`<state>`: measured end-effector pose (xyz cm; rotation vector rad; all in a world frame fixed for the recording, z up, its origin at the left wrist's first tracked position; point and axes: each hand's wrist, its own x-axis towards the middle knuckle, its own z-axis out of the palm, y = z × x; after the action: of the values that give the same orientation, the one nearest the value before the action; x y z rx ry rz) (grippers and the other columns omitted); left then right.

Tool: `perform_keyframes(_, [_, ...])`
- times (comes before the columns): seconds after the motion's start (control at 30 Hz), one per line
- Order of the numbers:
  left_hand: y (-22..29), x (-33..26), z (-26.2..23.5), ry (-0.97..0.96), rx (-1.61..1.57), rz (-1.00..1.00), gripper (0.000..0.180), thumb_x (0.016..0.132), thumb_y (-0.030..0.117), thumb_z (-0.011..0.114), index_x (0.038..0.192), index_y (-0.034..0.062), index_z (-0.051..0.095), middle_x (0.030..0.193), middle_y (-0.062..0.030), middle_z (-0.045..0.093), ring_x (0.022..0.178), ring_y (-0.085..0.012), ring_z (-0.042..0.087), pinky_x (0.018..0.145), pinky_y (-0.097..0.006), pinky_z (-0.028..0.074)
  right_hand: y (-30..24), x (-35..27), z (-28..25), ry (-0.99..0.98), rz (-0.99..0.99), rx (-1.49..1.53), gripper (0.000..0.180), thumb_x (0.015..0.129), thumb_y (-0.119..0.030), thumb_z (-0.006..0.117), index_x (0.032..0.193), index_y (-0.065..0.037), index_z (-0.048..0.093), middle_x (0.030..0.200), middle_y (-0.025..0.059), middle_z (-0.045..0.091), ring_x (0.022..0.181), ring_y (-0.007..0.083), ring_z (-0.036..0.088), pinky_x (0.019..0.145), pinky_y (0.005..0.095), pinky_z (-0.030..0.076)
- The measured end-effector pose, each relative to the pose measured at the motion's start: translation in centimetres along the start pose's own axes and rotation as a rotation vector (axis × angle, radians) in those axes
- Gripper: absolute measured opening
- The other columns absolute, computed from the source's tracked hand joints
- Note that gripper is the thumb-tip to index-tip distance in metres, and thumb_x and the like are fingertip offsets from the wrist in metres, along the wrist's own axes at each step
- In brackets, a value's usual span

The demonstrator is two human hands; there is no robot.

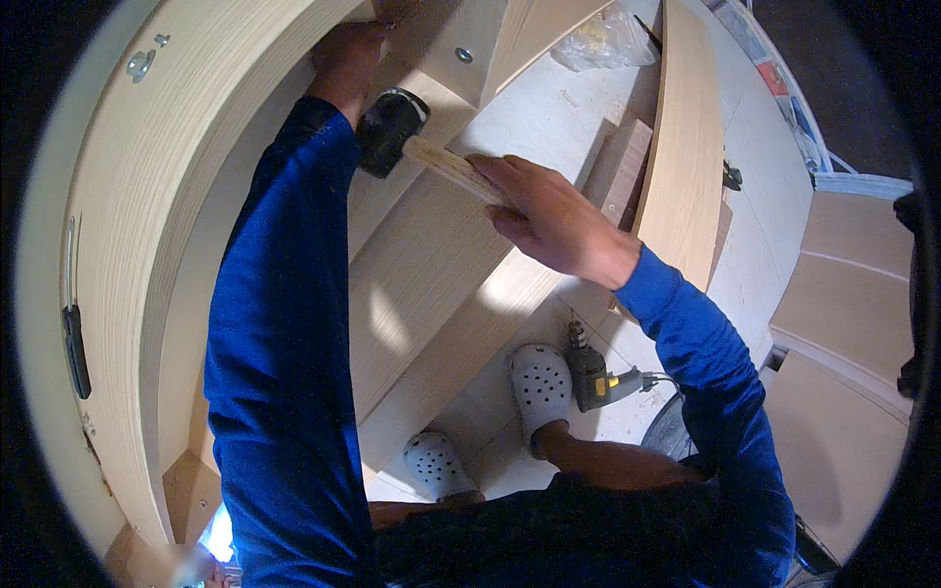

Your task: The person assembles a light-colored wooden cabinet by aligning panels, inserting cam-lock fasteners, and securing them with a power drill. They use a clamp to hold pieces together, a rubber mallet to tap joints into place, and a screwdriver to adjust hardware.

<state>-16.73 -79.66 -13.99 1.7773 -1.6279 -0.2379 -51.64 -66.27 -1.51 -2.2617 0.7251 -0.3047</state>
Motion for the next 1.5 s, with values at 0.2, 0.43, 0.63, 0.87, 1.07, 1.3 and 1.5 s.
perform_keyframes(0.2, [3.1, -1.1, -3.6, -0.109, -0.556, -0.179, 0.035, 0.095, 0.033, 0.068, 0.116, 0.0061, 0.074, 0.108, -0.0098, 0.076, 0.097, -0.022, 0.071, 0.087, -0.037, 0.054, 0.9, 4.1, 0.7, 0.021, 0.011, -0.1, 0.051, 0.088, -0.005, 0.064, 0.137, 0.007, 0.051, 0.115, 0.03, 0.064, 0.104, 0.0483, 0.064, 0.093, 0.0515, 0.052])
perform_keyframes(0.43, [7.8, -0.5, -3.9, 0.184, -0.283, -0.014, 0.036, 0.104, 0.032, 0.058, 0.119, -0.0007, 0.062, 0.104, -0.0168, 0.068, 0.097, -0.0264, 0.067, 0.076, -0.035, 0.055, 1.1, 6.8, 1.0, 0.101, -0.05, -0.116, 0.048, 0.087, -0.007, 0.066, 0.132, 0.005, 0.055, 0.104, 0.0293, 0.066, 0.098, 0.0475, 0.065, 0.088, 0.0526, 0.054])
perform_keyframes(0.63, [8.8, -0.5, -5.3, 0.119, -0.669, -0.239, 0.045, 0.105, 0.041, 0.059, 0.126, 0.002, 0.062, 0.108, -0.0136, 0.067, 0.087, -0.0238, 0.069, 0.069, -0.035, 0.059, 1.4, 7.9, 0.7, 0.081, -0.035, -0.1, 0.047, 0.086, -0.008, 0.068, 0.13, 0.005, 0.056, 0.109, 0.0293, 0.067, 0.101, 0.0471, 0.065, 0.091, 0.0521, 0.054])
perform_keyframes(0.87, [9.3, 0.0, -5.7, 0.187, -0.554, -0.203, 0.042, 0.105, 0.043, 0.058, 0.12, 0.0034, 0.065, 0.101, -0.0119, 0.067, 0.08, -0.0196, 0.066, 0.066, -0.037, 0.059, 1.4, 8.2, 0.4, 0.047, 0.046, -0.084, 0.046, 0.088, -0.009, 0.068, 0.13, 0.005, 0.057, 0.111, 0.0295, 0.067, 0.104, 0.0465, 0.066, 0.095, 0.0502, 0.053])
perform_keyframes(1.07, [7.5, 0.0, -5.0, 0.142, -0.475, -0.146, 0.037, 0.102, 0.035, 0.062, 0.117, 0.0016, 0.064, 0.103, -0.0144, 0.066, 0.088, -0.0244, 0.063, 0.076, -0.039, 0.055, 0.9, 8.1, 0.1, 0.088, 0.069, -0.073, 0.049, 0.089, -0.011, 0.069, 0.134, 0.005, 0.057, 0.111, 0.0298, 0.067, 0.105, 0.0467, 0.065, 0.095, 0.0496, 0.053])
perform_keyframes(1.3, [3.9, 1.5, -4.3, 0.118, 0.112, 0.253, 0.032, 0.098, 0.027, 0.067, 0.115, -0.0006, 0.062, 0.105, -0.0173, 0.065, 0.097, -0.03, 0.06, 0.087, -0.04, 0.05, 1.0, 7.8, -0.1, 0.048, 0.065, -0.01, 0.046, 0.09, -0.012, 0.067, 0.132, 0.005, 0.058, 0.107, 0.0308, 0.068, 0.102, 0.0481, 0.066, 0.095, 0.0504, 0.053])
perform_keyframes(1.5, [5.9, 1.1, -5.1, -0.041, -0.237, -0.139, 0.031, 0.098, 0.027, 0.065, 0.115, 0.0017, 0.063, 0.107, -0.0174, 0.066, 0.097, -0.029, 0.064, 0.087, -0.042, 0.053, 0.8, 7.6, -0.1, 0.062, 0.013, -0.006, 0.043, 0.09, -0.011, 0.067, 0.129, 0.005, 0.059, 0.104, 0.0311, 0.068, 0.102, 0.0474, 0.067, 0.092, 0.0519, 0.053])
